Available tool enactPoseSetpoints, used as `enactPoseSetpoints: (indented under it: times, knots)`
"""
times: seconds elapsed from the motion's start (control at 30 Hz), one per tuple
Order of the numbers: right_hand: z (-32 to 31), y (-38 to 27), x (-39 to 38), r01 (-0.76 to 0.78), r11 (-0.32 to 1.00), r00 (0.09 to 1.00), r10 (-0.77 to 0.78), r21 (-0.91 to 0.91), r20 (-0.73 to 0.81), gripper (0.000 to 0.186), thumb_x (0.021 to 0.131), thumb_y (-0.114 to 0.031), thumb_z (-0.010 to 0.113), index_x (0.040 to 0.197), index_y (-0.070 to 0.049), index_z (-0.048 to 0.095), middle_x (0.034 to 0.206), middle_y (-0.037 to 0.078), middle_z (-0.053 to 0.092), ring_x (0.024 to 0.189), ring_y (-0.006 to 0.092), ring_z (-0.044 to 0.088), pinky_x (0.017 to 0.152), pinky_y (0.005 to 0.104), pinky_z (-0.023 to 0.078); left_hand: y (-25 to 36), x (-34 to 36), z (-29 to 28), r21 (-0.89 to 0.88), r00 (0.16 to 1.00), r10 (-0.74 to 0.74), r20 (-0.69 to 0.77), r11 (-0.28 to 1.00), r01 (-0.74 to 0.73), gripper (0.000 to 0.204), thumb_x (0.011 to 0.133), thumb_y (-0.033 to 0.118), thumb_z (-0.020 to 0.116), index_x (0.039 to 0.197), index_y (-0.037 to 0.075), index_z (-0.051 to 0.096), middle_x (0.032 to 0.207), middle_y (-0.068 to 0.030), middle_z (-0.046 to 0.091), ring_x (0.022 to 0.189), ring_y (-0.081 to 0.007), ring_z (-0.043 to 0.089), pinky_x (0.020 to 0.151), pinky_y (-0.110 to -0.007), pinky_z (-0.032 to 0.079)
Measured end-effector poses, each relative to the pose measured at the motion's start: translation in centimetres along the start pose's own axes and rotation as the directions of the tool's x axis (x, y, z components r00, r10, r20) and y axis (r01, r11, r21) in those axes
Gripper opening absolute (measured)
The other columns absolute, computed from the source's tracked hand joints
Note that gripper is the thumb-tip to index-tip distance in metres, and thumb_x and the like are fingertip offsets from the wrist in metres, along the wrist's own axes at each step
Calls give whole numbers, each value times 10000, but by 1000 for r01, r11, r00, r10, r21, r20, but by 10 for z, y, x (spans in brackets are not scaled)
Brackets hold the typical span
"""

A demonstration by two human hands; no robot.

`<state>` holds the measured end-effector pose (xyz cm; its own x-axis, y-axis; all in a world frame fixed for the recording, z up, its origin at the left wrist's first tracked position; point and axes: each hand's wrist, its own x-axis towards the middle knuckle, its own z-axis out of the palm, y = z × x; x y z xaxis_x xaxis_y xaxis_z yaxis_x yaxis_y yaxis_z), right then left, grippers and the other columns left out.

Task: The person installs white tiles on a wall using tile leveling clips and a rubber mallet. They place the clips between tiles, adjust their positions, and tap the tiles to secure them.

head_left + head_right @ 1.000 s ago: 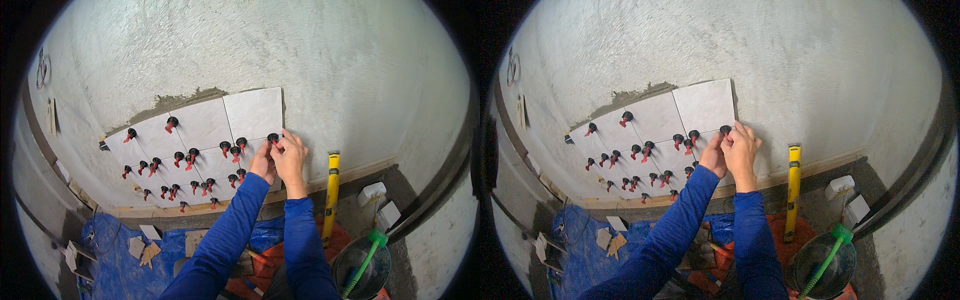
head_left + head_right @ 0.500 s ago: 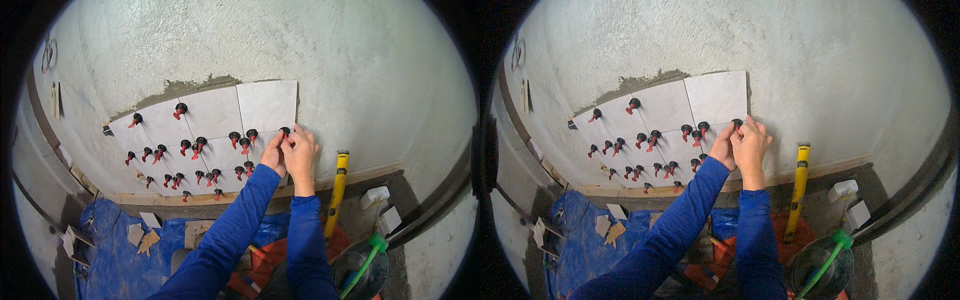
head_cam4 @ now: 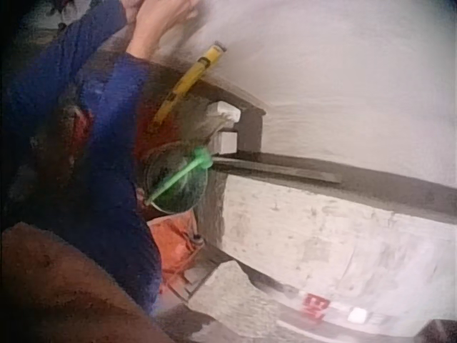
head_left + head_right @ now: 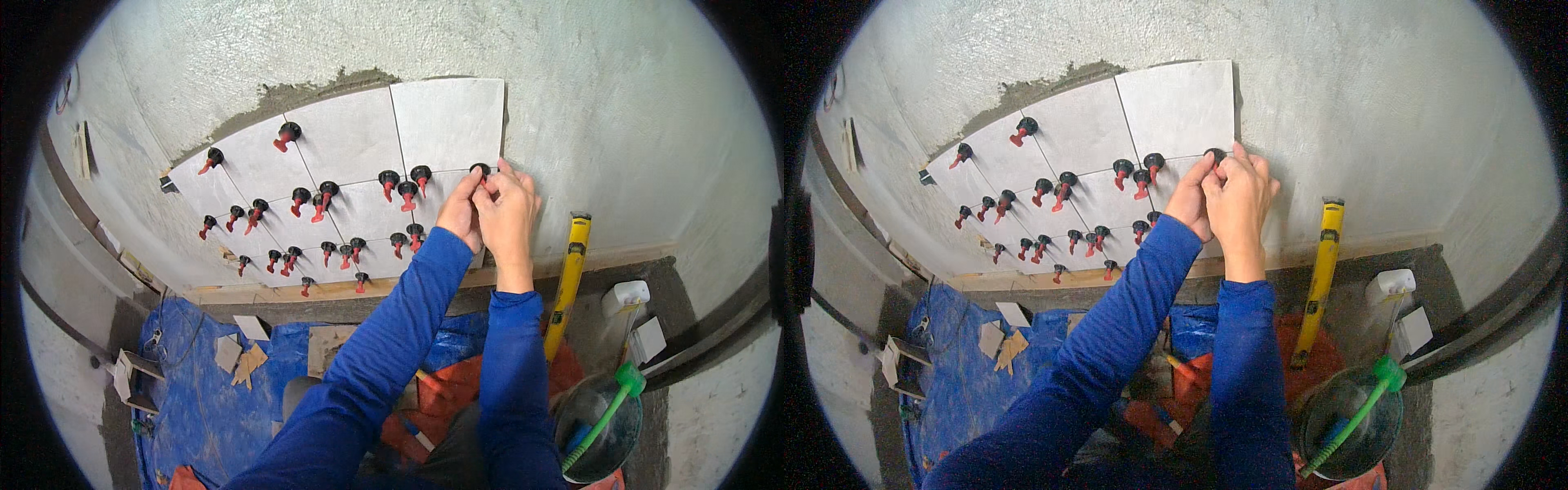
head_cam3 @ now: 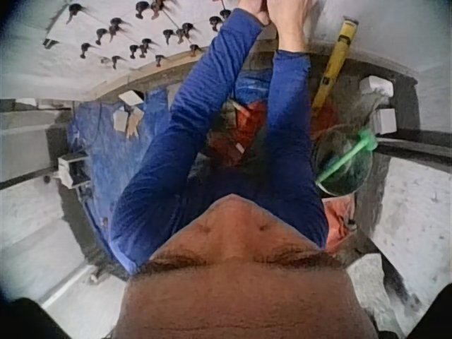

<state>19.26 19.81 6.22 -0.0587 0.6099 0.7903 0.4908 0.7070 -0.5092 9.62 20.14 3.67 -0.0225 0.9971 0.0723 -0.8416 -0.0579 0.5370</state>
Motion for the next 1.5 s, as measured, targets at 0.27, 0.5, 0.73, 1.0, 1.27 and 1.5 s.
enactPoseSetpoints:
  times: [0.27,0.5,0.73,1.0,1.27,1.5]
  knots:
    - [-5,-4,3,11,1000,999,-10,-17,30,108,784,-128,759,808,-49,689,1346,199,684,1201,325,595,974,510,408,-6,-12,21,177,901,331,-282,940,-290,217,1008,157,657,1043,-52,704,979,-122,727,858,-211,679,788,-339,556]
    - [-10,-5,3,-48,999,996,47,3,77,118,792,-132,750,812,-39,680,1375,174,673,1216,335,582,1055,488,391,-10,-25,22,100,914,249,-321,968,-228,317,1099,311,488,1134,51,665,1114,-95,718,1033,-241,679,921,-379,547]
    - [-9,-3,3,-29,1000,998,28,4,61,123,800,-123,744,822,-20,680,1349,185,683,1168,348,591,1027,500,412,-12,-18,8,-282,986,-2,168,958,50,442,1124,418,377,1187,80,656,1190,-88,711,1130,-286,655,1038,-457,504]
    - [-7,-3,4,27,999,999,-26,-17,38,116,789,-108,740,811,-9,684,1296,209,703,1100,347,611,979,481,432,-21,-3,-10,-435,929,38,368,890,136,442,1114,425,431,1283,76,643,1269,-108,692,1190,-286,635,1080,-462,482]
    - [-8,-8,4,3,999,999,-1,-42,50,131,779,-121,736,801,-10,669,1320,207,692,1108,348,605,978,473,427,-16,7,-13,-323,945,24,327,942,88,420,1094,454,489,1204,88,661,1205,-99,706,1140,-276,655,1012,-458,529]
    - [-10,-9,7,13,998,998,-9,-63,61,122,773,-116,735,795,-25,658,1330,197,690,1117,347,601,985,472,428,-5,7,1,-221,970,-80,231,966,132,408,1104,434,472,1159,74,657,1086,-101,721,996,-278,698,921,-468,578]
